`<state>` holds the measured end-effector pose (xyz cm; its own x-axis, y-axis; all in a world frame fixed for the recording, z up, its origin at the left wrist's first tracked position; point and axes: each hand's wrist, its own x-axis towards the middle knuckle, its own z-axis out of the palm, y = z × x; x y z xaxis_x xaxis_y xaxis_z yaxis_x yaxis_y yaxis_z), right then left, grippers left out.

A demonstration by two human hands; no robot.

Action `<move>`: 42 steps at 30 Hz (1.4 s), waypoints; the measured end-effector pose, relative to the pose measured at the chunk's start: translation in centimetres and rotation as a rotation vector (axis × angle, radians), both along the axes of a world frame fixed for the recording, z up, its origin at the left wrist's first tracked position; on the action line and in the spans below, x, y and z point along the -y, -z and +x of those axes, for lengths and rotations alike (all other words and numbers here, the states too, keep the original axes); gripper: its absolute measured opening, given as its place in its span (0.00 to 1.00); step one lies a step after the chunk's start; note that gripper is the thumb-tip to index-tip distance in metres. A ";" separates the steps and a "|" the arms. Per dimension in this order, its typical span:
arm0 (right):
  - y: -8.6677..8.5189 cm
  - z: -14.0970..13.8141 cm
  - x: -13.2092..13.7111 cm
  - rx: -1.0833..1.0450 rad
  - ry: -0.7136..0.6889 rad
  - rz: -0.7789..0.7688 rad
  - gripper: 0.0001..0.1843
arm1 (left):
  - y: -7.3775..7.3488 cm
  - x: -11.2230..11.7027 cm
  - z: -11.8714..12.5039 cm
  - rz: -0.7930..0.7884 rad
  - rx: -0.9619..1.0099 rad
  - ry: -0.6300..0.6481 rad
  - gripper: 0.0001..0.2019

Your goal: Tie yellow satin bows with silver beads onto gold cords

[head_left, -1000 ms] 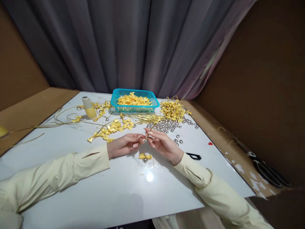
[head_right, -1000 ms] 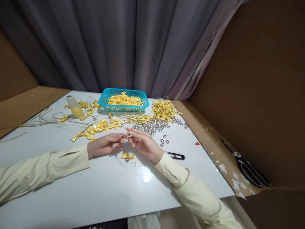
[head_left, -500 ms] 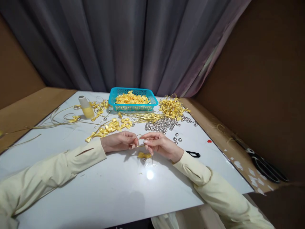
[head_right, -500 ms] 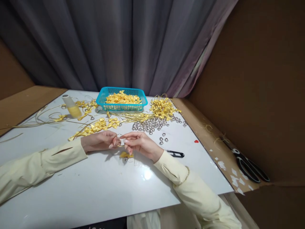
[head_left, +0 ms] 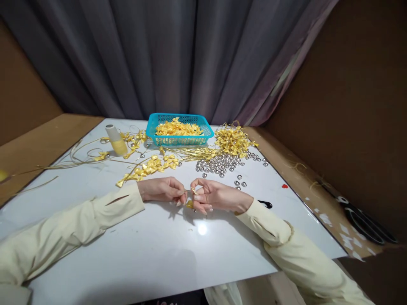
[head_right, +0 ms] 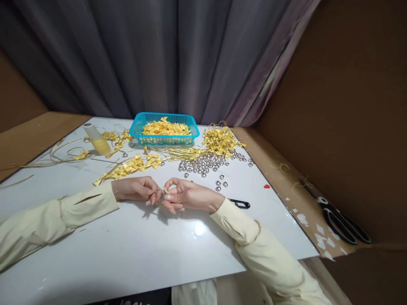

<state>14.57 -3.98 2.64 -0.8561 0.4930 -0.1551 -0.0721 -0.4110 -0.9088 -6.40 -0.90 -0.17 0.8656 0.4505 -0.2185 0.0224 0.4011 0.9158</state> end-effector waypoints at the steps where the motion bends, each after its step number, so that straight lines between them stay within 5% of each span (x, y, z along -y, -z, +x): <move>1: -0.1 0.0 0.1 0.022 -0.019 0.020 0.13 | -0.1 0.0 0.0 0.020 -0.017 0.022 0.10; 9: 0.0 0.2 -0.3 0.274 -0.041 0.191 0.10 | -0.6 -0.1 -0.1 0.171 -0.073 0.123 0.08; 31: -0.7 0.4 -0.1 0.293 -0.163 0.130 0.10 | -1.0 0.0 0.4 0.261 -0.132 0.281 0.06; 42: -0.9 0.3 0.2 0.364 -0.089 0.180 0.08 | -1.0 0.0 0.3 0.255 -0.133 0.284 0.04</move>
<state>14.86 -4.21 3.57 -0.8018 0.4661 -0.3741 0.2965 -0.2333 -0.9261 -6.06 -0.91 0.78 0.9350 0.2521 -0.2496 0.2249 0.1226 0.9666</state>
